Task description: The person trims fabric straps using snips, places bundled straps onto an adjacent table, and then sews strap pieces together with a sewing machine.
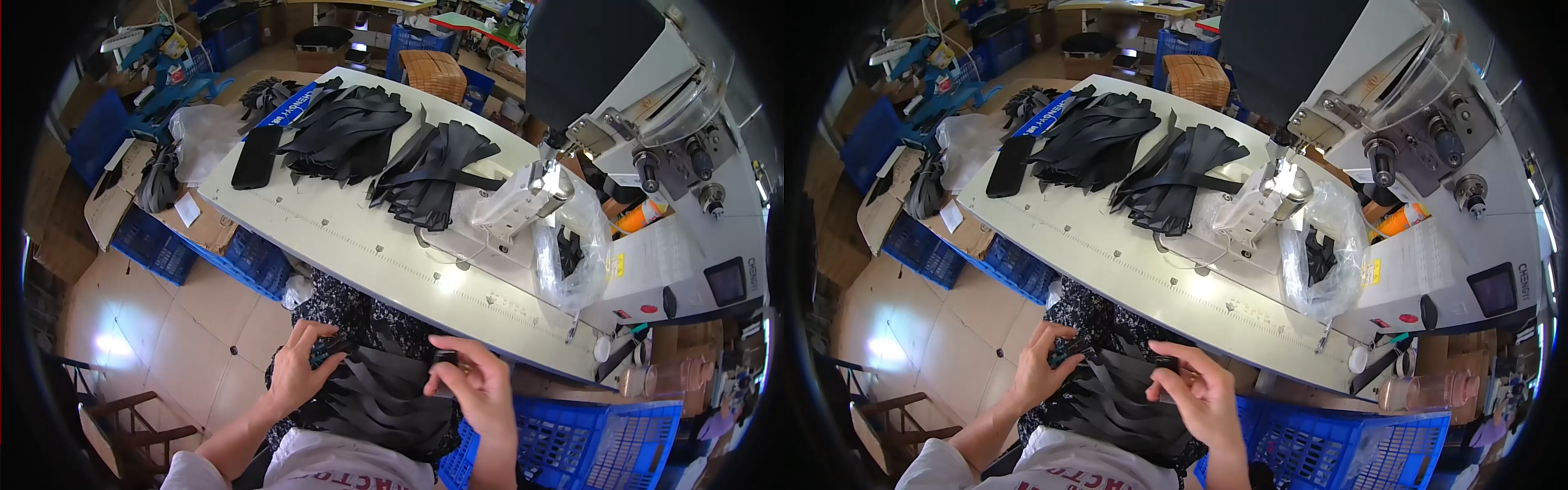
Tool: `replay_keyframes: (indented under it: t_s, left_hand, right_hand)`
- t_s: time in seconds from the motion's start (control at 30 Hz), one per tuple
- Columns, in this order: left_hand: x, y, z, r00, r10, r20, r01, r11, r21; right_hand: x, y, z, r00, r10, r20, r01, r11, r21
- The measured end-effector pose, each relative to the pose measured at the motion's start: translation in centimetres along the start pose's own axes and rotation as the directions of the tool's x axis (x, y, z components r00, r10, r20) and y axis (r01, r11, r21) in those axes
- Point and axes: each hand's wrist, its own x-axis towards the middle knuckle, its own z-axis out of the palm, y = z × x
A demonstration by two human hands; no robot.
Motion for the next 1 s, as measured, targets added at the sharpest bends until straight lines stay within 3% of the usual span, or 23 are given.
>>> replay_keyframes:
  t_s: [0.1,0.17,0.23,0.33,0.63,1.0]
  left_hand:
    - [1.0,2.2,-1.0,0.994,0.079,-0.074,-0.085,0.993,-0.078]
    - [1.4,3.1,-1.7,0.959,0.276,-0.061,-0.282,0.953,-0.113]
    - [2.2,3.8,-1.8,0.930,0.359,-0.079,-0.364,0.929,-0.061]
    - [3.3,3.6,-1.2,0.786,0.608,-0.110,-0.603,0.794,0.077]
    - [3.5,3.2,-1.2,0.677,0.729,-0.102,-0.698,0.680,0.222]
    - [3.6,3.4,-1.4,0.656,0.748,-0.098,-0.726,0.661,0.188]
  right_hand:
    - [0.6,0.9,1.8,1.000,0.002,-0.014,-0.004,0.987,-0.159]
    - [0.8,1.4,2.4,1.000,-0.015,0.013,0.017,0.981,-0.192]
    - [0.5,1.2,2.6,0.999,-0.009,0.044,0.017,0.981,-0.191]
    - [0.0,0.5,2.7,0.996,0.020,0.088,-0.005,0.985,-0.175]
    - [-0.4,0.1,2.5,0.992,0.064,0.107,-0.061,0.998,-0.035]
    - [-0.6,-0.4,2.5,0.991,0.077,0.106,-0.070,0.995,-0.066]
